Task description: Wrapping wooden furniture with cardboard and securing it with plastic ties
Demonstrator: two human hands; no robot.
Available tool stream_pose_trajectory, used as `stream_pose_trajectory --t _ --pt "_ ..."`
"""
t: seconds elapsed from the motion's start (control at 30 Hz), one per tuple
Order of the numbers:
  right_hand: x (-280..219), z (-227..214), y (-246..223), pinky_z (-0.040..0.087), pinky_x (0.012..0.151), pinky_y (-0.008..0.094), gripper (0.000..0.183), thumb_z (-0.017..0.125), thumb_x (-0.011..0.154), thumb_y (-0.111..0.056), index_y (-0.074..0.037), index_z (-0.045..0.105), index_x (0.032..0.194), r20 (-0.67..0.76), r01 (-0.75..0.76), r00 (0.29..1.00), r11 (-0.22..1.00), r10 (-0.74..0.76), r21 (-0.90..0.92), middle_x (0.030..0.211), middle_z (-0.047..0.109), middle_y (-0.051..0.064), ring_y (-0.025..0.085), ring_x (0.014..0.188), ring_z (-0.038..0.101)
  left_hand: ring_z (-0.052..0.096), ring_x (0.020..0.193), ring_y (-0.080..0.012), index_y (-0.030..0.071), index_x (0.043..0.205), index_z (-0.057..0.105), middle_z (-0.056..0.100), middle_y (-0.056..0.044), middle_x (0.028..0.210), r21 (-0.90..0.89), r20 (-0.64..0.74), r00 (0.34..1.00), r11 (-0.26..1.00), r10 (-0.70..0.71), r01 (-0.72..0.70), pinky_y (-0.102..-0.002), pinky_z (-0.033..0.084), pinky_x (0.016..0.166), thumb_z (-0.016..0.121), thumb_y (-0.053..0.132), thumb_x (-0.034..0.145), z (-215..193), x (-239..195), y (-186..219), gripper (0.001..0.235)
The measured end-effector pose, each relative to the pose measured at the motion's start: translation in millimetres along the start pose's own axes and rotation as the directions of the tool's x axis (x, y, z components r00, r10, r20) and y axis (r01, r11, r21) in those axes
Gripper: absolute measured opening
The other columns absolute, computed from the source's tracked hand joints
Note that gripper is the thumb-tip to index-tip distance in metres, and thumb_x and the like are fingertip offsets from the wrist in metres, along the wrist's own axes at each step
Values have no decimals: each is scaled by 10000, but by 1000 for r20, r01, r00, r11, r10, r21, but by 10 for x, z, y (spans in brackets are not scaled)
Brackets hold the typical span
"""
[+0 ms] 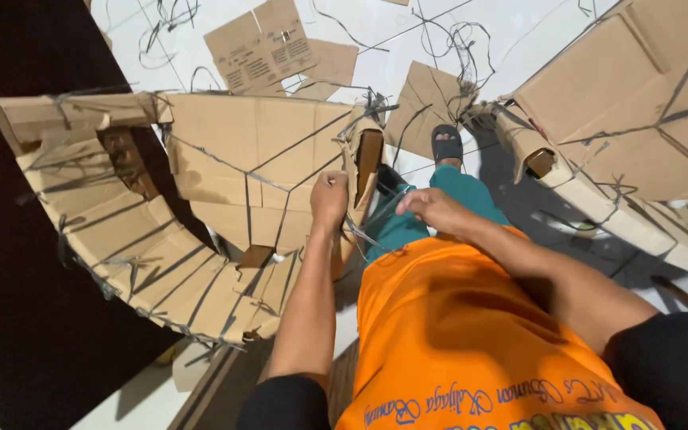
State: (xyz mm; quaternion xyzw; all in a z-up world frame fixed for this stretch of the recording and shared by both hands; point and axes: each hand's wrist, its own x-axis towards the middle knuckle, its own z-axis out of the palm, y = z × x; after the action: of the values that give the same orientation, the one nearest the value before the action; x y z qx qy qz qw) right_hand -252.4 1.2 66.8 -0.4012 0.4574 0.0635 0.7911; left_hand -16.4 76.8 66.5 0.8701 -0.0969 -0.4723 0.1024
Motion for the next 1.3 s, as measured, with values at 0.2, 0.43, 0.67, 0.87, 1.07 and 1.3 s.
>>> stream_pose_trajectory --t 0.2,0.43,0.67,0.87,1.07,1.3 --pt "-243 107 -239 238 352 197 269 532 1026 -251 -78 739 1022 266 -147 954 989 142 -1 518 397 -28 56 363 306 611 1233 -393 150 1129 721 714 -189 1127 -163 -78 996 986 34 -46 -492 458 1067 601 420 861 55 -55 -4 399" --pt "-297 150 -378 182 311 191 502 495 1066 -425 -28 753 899 403 -147 902 988 152 -44 461 280 -53 37 340 241 620 1201 -425 125 1111 728 717 -225 1083 -157 -115 992 986 45 -63 -512 470 1040 598 415 867 36 -157 80 401" --pt "-495 285 -808 279 476 222 449 534 1065 -401 -137 691 738 436 19 890 944 134 -331 513 420 -57 77 485 349 653 1164 -364 182 1080 750 733 -157 1009 -198 -123 992 980 1 -25 -466 494 1021 606 410 839 70 -117 38 361" --pt "-462 295 -687 302 438 209 453 537 1066 -356 -67 753 792 477 -40 863 963 168 -267 491 399 -63 57 428 359 660 1159 -362 199 1067 757 741 -148 1003 -186 -137 991 982 2 -27 -461 497 1023 619 442 830 86 -31 -24 367" --pt "-387 159 -557 385 517 255 426 556 1056 -398 -82 695 804 414 -13 903 969 117 -246 553 474 -14 116 520 460 717 943 -283 214 1047 762 725 -106 856 -305 -120 993 952 -11 -27 -418 557 881 638 390 796 125 142 -187 331" --pt "-71 -34 -362 288 364 204 366 456 1114 -286 -104 559 814 378 37 924 997 -58 64 511 336 -78 66 383 327 567 426 -125 64 1022 691 609 -88 621 -708 -87 995 705 -38 -35 -217 475 402 626 175 882 19 -13 -307 189"
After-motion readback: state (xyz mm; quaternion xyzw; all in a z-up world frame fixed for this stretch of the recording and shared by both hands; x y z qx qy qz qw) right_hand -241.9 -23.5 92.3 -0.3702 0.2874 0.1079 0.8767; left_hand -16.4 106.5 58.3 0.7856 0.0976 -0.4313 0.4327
